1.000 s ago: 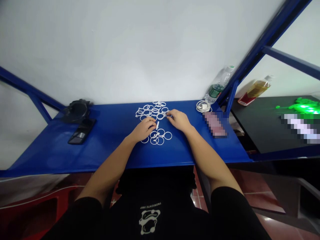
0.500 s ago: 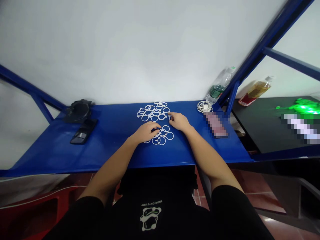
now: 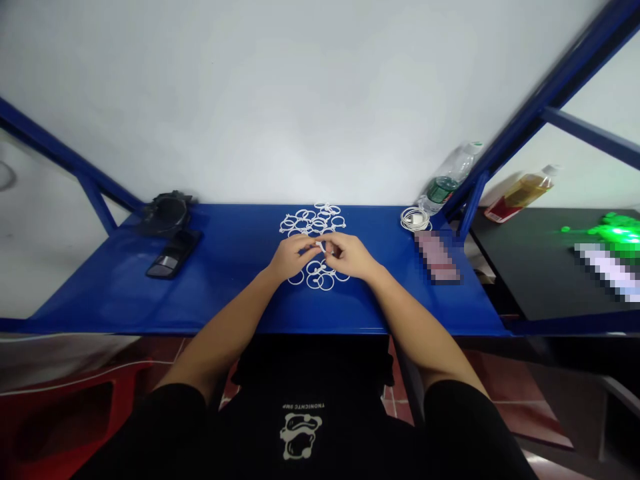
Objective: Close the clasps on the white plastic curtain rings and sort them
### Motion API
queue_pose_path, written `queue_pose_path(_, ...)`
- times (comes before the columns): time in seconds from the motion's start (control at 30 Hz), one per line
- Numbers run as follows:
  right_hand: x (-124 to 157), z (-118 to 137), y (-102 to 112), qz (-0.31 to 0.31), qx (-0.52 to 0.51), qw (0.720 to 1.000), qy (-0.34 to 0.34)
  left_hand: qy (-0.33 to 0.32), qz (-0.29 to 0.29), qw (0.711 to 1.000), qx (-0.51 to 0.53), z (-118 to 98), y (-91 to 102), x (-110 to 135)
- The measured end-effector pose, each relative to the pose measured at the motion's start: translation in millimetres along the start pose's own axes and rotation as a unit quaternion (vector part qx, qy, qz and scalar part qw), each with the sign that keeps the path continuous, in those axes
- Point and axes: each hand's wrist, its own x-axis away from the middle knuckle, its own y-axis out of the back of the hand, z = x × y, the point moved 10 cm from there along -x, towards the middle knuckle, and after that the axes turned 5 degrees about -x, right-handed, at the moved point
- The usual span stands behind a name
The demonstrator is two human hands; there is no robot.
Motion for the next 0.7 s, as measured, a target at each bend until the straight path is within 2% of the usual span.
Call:
queue_pose_path(0.23, -1.1, 7.4, -3.4, 0.004, 0.045, 0.997, 0.056, -0.03, -0.074, 0.997, -0.013, -4.8, 14.8, 0.3)
queue_pose_path(0.43, 0.3, 6.7, 8.5, -0.063, 0.09, 0.992, 0.063, -0.036, -0.069, 0.997, -0.009, -5.7, 12.0, 1.4)
queue_pose_path(0.7, 0.1, 6.1, -0.2, -0.035, 0.108, 0.991, 0.073, -0.057, -0.061, 0.996, -0.02, -8.4, 9.2, 3.1)
